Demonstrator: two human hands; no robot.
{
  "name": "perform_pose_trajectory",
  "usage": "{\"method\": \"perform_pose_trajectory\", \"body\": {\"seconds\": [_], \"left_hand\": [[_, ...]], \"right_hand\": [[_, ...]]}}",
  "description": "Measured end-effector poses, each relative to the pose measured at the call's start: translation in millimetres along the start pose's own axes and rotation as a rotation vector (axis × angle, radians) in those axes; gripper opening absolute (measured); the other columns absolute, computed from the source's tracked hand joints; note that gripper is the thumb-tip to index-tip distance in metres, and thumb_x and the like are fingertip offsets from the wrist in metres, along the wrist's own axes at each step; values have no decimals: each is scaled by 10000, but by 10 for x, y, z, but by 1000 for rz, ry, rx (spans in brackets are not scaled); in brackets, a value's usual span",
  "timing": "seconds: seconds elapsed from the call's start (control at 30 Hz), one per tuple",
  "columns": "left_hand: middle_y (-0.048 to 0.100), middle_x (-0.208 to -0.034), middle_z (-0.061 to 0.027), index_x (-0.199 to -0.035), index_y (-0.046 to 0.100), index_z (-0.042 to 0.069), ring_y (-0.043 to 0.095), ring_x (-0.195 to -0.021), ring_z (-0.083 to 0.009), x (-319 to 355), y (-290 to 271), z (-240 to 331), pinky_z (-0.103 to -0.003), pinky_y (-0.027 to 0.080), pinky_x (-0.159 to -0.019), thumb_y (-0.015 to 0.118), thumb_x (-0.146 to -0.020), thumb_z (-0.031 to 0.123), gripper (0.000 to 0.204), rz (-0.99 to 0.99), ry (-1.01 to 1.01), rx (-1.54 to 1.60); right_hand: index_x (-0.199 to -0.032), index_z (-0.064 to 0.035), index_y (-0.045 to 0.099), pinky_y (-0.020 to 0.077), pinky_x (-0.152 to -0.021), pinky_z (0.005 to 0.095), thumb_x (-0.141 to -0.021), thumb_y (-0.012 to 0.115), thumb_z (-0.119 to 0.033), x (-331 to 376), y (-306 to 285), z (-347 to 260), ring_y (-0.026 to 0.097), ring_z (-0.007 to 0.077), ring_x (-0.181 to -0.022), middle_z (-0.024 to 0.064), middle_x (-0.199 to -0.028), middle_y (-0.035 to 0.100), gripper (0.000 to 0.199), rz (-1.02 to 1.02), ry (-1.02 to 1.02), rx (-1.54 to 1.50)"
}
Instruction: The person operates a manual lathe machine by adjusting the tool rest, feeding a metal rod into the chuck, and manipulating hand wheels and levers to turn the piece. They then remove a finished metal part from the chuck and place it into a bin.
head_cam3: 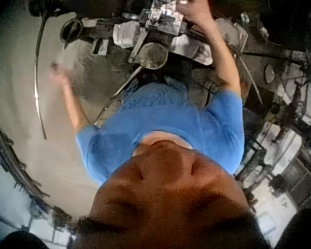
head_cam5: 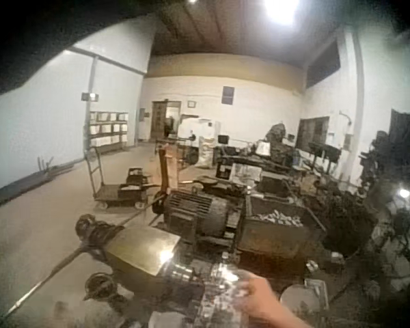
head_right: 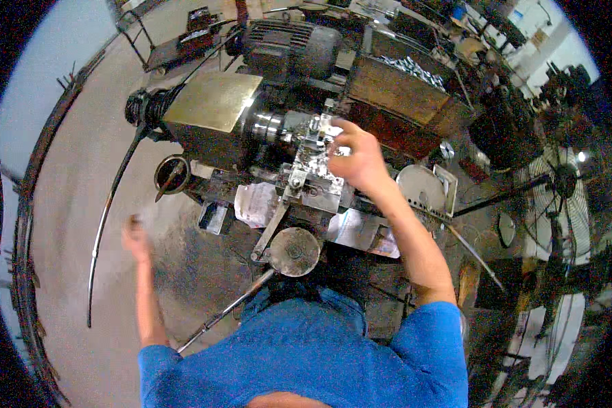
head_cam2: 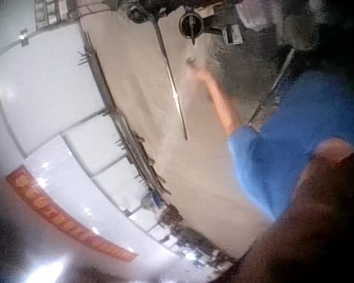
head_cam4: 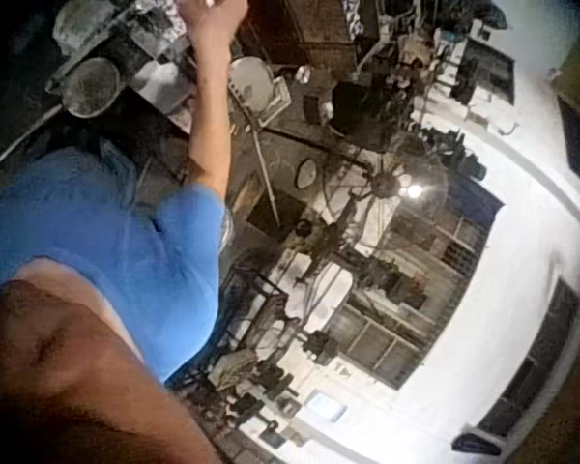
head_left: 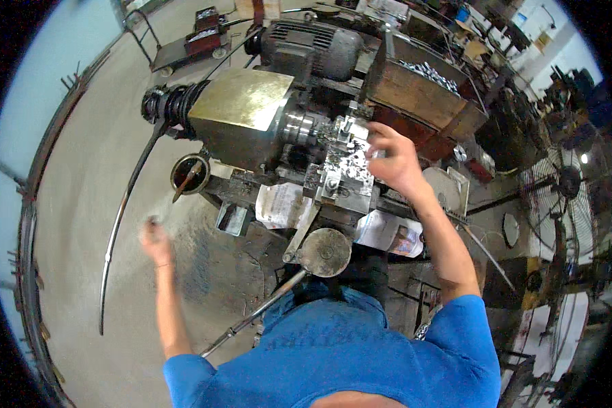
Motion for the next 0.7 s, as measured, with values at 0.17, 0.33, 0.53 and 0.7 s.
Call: {"method": "perform_pose_trajectory", "body": {"seconds": [0.17, 0.33, 0.53, 0.7], "left_hand": [[603, -907, -233, -989, 567, 3, 578, -861, -384, 982, 1433, -161, -426, 462, -730, 690, -663, 249, 426, -905, -161, -221], [621, -785, -113, -880, 584, 101, 609, -760, -301, 535, 1539, 1, -431, 487, -609, 602, -661, 162, 228, -1073, 455, -734], [616, -794, -122, -929, 599, 114, 609, -761, -290, 517, 1356, 193, -405, 484, -638, 597, -713, 170, 223, -1006, 379, -636], [625, -807, -149, -1010, 593, 85, 606, -776, -312, 526, 743, 371, -394, 472, -657, 630, -699, 172, 326, -1160, 128, -469]], "right_hand": [[-673, -34, 616, 458, -792, 348, -573, 587, -88, 933, -697, 622, 573, 343, -896, 170, -1074, 572, 117, 47, 170, 313], [-778, 10, 640, 465, -749, 318, -573, 599, -99, 2106, -1382, 1168, 615, 270, -837, 163, -963, 614, 236, 156, 597, 328], [-1070, -24, 566, 457, -802, 380, -590, 612, -170, 3700, -2047, 2335, 567, 356, -916, 202, -1045, 577, 504, 139, 877, 800], [-1182, -65, 482, 415, -868, 404, -710, 589, -328, 4316, -2350, 2699, 517, 344, -1027, 183, -1117, 545, 551, -108, 1246, 970]]}}
Point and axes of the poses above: each hand's wrist, its own x-axis away from the middle knuckle, its own y-axis out of the palm, z = x × y, the point moved 3 cm from there along -x, towards the middle knuckle
